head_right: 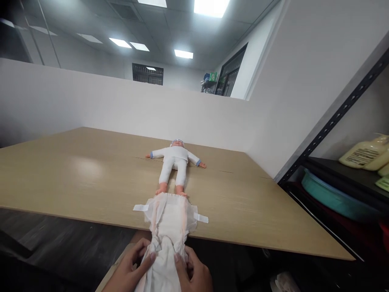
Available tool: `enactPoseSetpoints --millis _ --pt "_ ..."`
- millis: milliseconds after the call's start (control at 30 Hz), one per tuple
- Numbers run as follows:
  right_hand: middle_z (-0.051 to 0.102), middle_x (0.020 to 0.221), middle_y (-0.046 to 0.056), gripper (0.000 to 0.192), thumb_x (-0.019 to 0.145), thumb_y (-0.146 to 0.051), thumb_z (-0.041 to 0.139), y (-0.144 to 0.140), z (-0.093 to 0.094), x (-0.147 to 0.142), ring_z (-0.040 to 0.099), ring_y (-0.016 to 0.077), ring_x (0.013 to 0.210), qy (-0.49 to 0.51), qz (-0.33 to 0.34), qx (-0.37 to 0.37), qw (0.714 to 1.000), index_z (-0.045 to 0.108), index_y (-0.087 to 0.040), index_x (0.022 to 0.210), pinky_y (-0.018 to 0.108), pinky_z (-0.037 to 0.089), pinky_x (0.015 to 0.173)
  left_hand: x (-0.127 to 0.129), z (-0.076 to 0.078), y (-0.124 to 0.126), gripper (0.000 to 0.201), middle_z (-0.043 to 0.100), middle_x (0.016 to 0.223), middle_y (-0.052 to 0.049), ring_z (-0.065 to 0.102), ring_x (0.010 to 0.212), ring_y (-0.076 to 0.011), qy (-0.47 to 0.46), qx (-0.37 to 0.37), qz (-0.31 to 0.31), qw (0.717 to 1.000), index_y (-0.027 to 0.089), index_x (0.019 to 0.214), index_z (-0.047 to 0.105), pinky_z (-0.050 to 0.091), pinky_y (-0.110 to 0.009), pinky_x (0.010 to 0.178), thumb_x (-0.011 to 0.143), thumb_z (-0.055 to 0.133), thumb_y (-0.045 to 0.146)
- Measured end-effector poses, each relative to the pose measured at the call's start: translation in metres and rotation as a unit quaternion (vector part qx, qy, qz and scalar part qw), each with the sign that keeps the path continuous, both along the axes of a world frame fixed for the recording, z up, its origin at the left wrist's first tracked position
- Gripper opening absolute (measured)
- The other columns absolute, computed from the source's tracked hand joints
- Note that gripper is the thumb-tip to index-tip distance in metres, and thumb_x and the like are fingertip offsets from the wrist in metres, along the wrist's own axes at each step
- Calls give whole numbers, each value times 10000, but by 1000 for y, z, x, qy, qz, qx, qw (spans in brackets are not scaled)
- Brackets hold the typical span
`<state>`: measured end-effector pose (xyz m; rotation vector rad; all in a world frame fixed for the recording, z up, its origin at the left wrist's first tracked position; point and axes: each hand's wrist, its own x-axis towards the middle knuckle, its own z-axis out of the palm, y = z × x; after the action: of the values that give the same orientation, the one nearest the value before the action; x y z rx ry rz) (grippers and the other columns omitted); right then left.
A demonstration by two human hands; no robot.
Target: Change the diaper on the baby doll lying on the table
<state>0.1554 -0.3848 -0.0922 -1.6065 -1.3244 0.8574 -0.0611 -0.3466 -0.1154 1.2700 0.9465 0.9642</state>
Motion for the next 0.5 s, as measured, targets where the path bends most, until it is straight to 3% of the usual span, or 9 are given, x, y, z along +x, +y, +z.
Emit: enactPoseSetpoints --millis 100,167,267,367,500 --pt "822 990 115 612 953 -709 632 -3 1 15 779 270 817 -125 -59 79 987 761 -209 1282 324 640 661 1 -3 -6 623 633 875 -2 596 879 -197 21 6 9 1000 225 966 576 459 -260 817 907 595 844" --pt "802 1162 139 550 985 -621 637 5 8 18 782 293 976 -190 -58 148 969 720 -217 1348 364 673 756 1 -5 -6 614 622 855 6 593 855 -193 42 22 3 999 230 984 574 458 -263 813 921 576 841" --pt "750 1350 123 431 1052 -478 584 31 25 9 724 306 1237 -266 -2 198 943 678 -251 1406 452 650 1003 -1 -8 -4 580 618 853 3 591 836 -187 63 47 4 997 229 1004 580 465 -262 809 953 559 807" --pt "674 1505 110 443 1071 -382 552 66 36 -10 613 299 1428 -321 86 206 920 632 -237 1482 505 546 1189 -6 -5 -1 529 634 848 -3 593 790 -178 112 63 8 992 223 1068 614 478 -253 780 965 600 742" --pt "482 1706 83 572 1065 -357 566 104 31 -25 435 307 1591 -383 170 177 891 514 -229 1621 545 430 1295 -25 8 7 388 742 968 -57 672 896 -215 209 109 -21 972 226 1176 682 538 -283 862 972 688 555"
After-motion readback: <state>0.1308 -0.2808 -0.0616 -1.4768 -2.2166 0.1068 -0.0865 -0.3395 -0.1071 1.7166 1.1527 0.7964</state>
